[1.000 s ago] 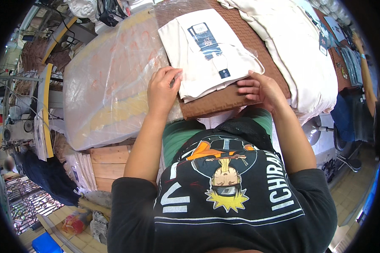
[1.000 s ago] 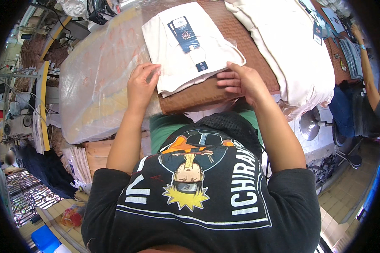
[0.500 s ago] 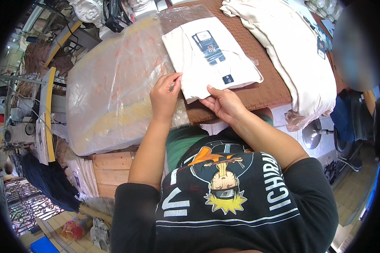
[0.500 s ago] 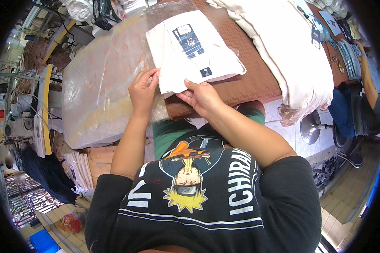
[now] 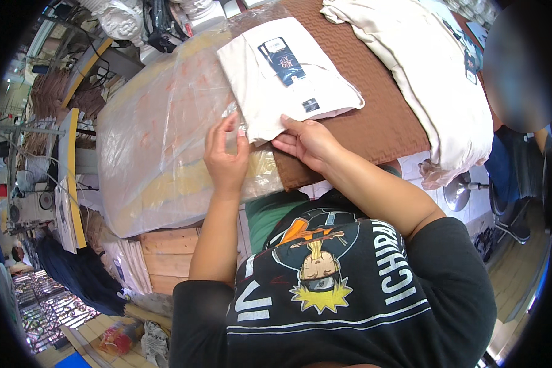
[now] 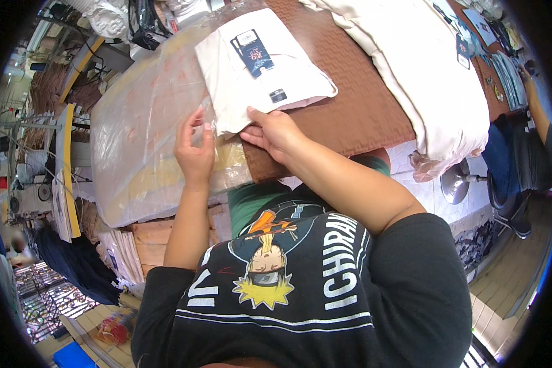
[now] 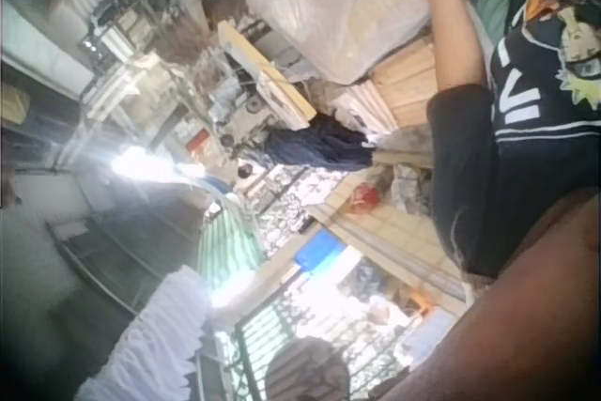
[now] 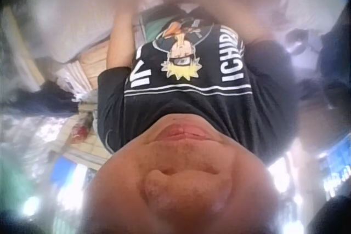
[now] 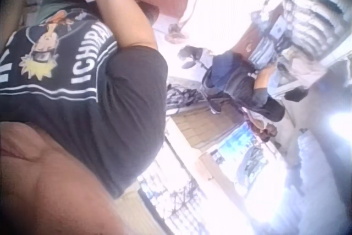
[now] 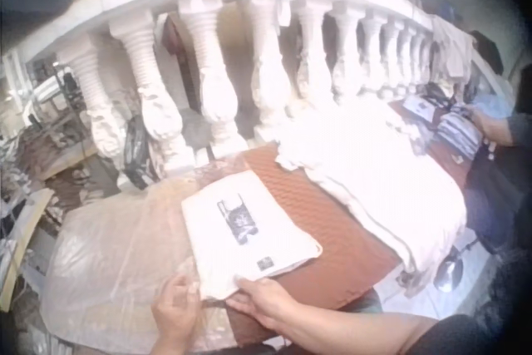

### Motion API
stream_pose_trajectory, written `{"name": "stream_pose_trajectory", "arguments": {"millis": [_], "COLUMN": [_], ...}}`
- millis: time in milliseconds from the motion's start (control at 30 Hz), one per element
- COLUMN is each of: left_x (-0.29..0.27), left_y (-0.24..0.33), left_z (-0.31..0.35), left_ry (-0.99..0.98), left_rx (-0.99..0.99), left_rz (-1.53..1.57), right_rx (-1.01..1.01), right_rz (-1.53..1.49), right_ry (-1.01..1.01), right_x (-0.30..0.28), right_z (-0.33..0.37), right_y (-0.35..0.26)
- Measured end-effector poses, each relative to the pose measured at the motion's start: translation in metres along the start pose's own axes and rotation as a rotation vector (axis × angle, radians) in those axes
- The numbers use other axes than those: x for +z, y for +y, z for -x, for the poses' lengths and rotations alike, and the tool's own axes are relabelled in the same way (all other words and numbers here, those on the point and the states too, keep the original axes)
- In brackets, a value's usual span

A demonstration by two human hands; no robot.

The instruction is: The person packages a folded cream-colored shirt into a plastic bag and then unfolds another shirt to begin the next cycle.

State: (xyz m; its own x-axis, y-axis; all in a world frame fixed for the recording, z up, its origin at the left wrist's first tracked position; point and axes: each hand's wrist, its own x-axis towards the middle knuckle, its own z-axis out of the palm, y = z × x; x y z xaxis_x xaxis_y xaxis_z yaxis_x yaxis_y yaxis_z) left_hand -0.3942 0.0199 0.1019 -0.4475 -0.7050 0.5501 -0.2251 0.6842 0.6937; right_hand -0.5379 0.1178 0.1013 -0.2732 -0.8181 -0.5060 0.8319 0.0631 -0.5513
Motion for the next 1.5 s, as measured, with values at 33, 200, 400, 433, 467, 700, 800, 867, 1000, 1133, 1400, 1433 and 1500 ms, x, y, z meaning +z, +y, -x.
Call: {"name": "stream_pose_trajectory", "arguments": {"millis": [33,200,400,433,467,700,800,867,1000,1133,1400,1433,1500], "left_x": [-0.002,0.029,0.077,0.082,0.086,0.094,0.093,0.094,0.092,0.086,0.075,0.074,0.072], "left_y": [0.01,0.056,0.061,0.061,0.061,0.085,0.107,0.124,0.141,0.135,0.125,0.124,0.123], "left_z": [-0.005,-0.022,-0.026,-0.028,-0.031,-0.036,-0.024,-0.011,0.015,0.019,0.011,0.01,0.008], "left_ry": [-0.007,-0.301,-0.404,-0.346,-0.348,-0.345,-0.391,-0.426,-0.493,-0.513,-0.451,-0.45,-0.44], "left_rx": [-0.001,0.324,0.33,0.349,0.335,0.366,0.365,0.359,0.389,0.384,0.427,0.429,0.427], "left_rz": [-0.019,-0.198,-0.351,-0.351,-0.301,-0.079,-0.027,0.014,0.04,0.041,0.063,0.053,0.061], "right_rx": [0.01,-0.023,-0.196,-0.212,-0.227,-0.25,-0.301,-0.295,-0.294,-0.317,-0.356,-0.35,-0.335], "right_rz": [0.054,0.17,0.127,0.116,0.105,0.056,0.117,0.195,0.164,0.113,-0.099,-0.164,-0.293], "right_ry": [-0.009,0.022,0.095,0.108,0.117,0.114,0.155,0.196,0.229,0.247,0.31,0.292,0.253], "right_x": [-0.004,-0.028,-0.053,-0.052,-0.051,-0.049,-0.056,-0.067,-0.077,-0.074,-0.05,-0.051,-0.052], "right_z": [0.007,0.055,0.061,0.058,0.054,0.026,0.058,0.086,0.11,0.099,0.062,0.056,0.045], "right_y": [-0.003,-0.009,-0.018,-0.018,-0.019,-0.03,-0.034,-0.03,-0.016,-0.011,-0.014,-0.013,-0.012]}}
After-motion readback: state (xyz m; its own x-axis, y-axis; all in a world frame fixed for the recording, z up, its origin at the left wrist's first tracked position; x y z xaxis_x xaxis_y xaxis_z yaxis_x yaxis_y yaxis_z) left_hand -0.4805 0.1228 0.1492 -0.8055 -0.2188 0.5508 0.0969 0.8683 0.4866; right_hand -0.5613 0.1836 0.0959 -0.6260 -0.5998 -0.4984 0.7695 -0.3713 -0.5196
